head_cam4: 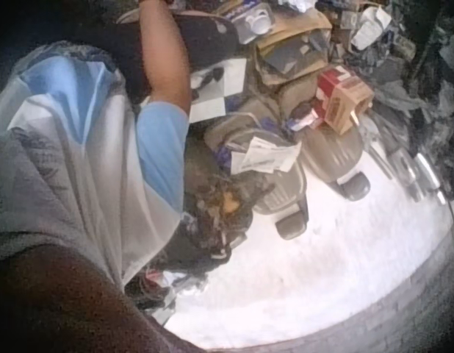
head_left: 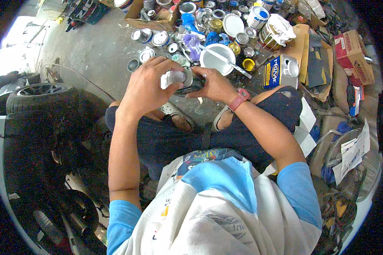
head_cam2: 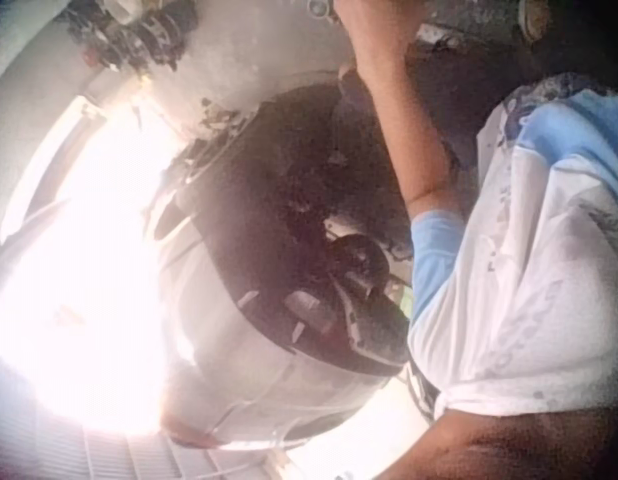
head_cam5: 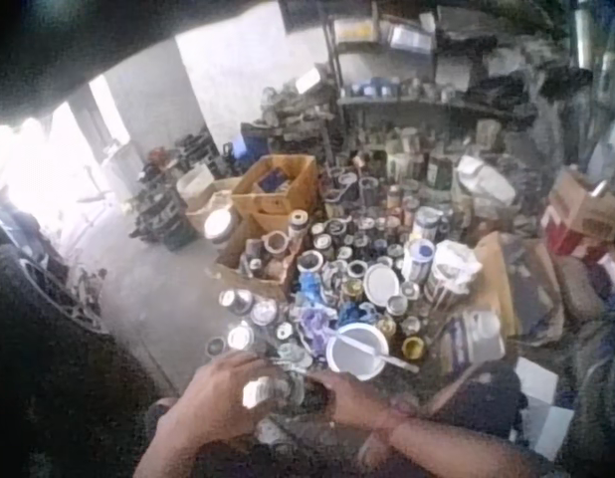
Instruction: The person sits on the floor and pours paint from a can into a spray gun cup, then stirs the mixture with a stick. They attach the cup to the spray gun and walk toward a white car bumper to begin spraying.
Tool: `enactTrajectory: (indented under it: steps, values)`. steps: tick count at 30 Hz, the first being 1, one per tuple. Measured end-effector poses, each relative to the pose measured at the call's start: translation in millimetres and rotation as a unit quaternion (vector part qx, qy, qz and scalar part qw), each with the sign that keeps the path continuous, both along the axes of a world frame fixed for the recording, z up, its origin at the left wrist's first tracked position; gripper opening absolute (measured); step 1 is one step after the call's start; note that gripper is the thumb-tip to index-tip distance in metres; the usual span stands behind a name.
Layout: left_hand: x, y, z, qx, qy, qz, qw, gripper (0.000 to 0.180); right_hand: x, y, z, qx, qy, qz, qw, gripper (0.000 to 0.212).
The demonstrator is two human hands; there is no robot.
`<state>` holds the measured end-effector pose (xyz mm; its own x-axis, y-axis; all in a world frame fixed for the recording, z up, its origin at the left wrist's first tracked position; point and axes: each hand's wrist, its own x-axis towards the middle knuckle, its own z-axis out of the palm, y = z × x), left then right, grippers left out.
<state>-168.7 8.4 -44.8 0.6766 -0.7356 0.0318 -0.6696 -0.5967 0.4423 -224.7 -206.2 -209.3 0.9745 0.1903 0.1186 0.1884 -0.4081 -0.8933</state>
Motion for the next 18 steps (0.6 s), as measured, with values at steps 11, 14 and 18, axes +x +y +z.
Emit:
enactTrajectory:
  steps: [11, 14, 18]
  values:
    - [-73.7, -23.0, 64.2, -0.362, 0.147, -0.061, 0.918, 0.026, 3.5, -3.9, -6.7, -0.004, 0.007, -0.054, 0.999, 0.093]
    - [-93.9, -38.7, 87.3, -0.488, 0.294, -0.274, 0.775, 0.029, 4.7, -3.7, -8.8, 0.006, 0.019, -0.061, 0.998, 0.097]
    - [-119.2, -66.8, 88.5, -0.645, 0.231, -0.251, 0.684, 0.024, 3.8, -4.1, -7.8, 0.010, 0.029, -0.069, 0.997, 0.100]
